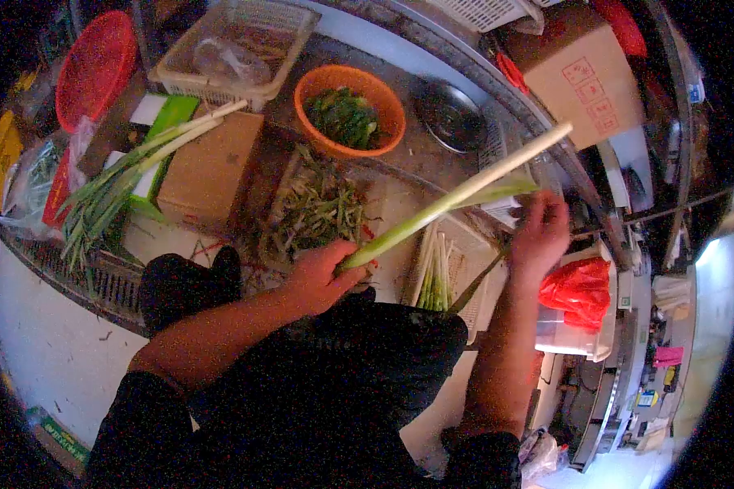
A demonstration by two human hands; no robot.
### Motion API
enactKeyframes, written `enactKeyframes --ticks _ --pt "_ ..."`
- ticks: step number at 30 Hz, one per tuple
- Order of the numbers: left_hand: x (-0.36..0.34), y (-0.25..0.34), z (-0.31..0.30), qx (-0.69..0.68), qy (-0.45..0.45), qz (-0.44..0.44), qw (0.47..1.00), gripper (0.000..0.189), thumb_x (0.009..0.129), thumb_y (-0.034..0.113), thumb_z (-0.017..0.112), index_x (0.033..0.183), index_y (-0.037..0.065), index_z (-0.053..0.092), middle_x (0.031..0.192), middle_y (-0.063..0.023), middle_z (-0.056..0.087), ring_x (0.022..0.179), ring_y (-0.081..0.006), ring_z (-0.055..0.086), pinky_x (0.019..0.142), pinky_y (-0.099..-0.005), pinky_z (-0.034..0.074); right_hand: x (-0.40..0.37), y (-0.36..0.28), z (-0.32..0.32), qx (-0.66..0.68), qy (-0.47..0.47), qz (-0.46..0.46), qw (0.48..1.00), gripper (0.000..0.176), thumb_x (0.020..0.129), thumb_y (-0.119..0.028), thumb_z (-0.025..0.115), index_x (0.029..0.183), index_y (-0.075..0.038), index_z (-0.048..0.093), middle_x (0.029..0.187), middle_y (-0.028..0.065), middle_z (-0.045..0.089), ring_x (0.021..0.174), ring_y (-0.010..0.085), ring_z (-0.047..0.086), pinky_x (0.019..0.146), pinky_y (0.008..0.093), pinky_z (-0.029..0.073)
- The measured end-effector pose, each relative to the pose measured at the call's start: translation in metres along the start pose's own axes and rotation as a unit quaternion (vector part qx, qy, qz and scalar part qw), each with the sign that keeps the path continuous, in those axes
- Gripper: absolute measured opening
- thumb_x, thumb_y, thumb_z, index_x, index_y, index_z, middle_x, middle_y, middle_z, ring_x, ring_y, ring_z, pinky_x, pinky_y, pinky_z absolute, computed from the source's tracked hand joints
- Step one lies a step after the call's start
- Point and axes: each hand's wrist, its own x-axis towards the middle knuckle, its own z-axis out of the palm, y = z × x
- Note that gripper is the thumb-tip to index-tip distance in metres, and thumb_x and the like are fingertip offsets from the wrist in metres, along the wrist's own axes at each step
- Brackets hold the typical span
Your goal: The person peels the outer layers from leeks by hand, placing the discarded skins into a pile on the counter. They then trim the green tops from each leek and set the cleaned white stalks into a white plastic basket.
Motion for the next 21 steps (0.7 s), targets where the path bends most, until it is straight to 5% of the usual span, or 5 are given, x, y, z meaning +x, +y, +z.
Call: enactKeyframes --ticks 10,14,15,18,21 --pt "0.005 -0.038 0.005 0.073 0.129 -0.121 0.982 0.03 0.093 0.022 0.054 0.115 0.0 0.051 0.102 -0.0231 0.057 0.093 -0.0394 0.056 0.08 -0.0459 0.045 0.165 0.204 -0.162 0.502 0.026 0.29 0.815 0.032 0.098 -0.018 0.037 0.12 0.001 0.051 0.116 0.0184 0.058 0.104 0.0334 0.058 0.09 0.0478 0.05" --pt "0.017 -0.023 -0.019 0.016 0.153 -0.24 0.959 0.027 0.095 0.023 0.052 0.11 0.001 0.052 0.093 -0.0223 0.059 0.085 -0.0416 0.056 0.074 -0.0467 0.044 0.156 0.14 -0.193 0.61 -0.238 0.096 0.75 0.032 0.098 -0.029 0.035 0.103 -0.004 0.054 0.097 0.0145 0.059 0.092 0.0283 0.06 0.081 0.0471 0.051" --pt "0.019 -0.02 -0.022 0.039 0.169 -0.219 0.96 0.029 0.096 0.026 0.051 0.108 0.0 0.052 0.084 -0.0201 0.058 0.075 -0.0375 0.056 0.068 -0.0443 0.043 0.155 0.108 -0.175 0.406 0.092 0.247 0.875 0.032 0.095 -0.034 0.04 0.097 -0.004 0.053 0.087 0.0115 0.057 0.078 0.0263 0.058 0.075 0.0451 0.051" --pt "0.024 -0.044 -0.013 -0.067 0.215 -0.175 0.959 0.031 0.097 0.029 0.051 0.103 -0.001 0.051 0.075 -0.0161 0.055 0.067 -0.0285 0.054 0.063 -0.0404 0.043 0.132 0.156 -0.146 0.63 -0.223 0.058 0.742 0.034 0.094 -0.036 0.041 0.098 -0.004 0.054 0.085 0.01 0.058 0.071 0.0249 0.055 0.073 0.0434 0.05" --pt "0.025 -0.035 -0.012 -0.176 0.196 -0.167 0.95 0.033 0.097 0.031 0.052 0.099 -0.002 0.051 0.071 -0.0125 0.053 0.064 -0.0207 0.052 0.06 -0.0366 0.042 0.036 0.044 -0.046 0.564 0.022 0.248 0.787 0.031 0.094 -0.027 0.04 0.102 -0.002 0.056 0.092 0.0102 0.06 0.081 0.0256 0.057 0.077 0.04 0.049"
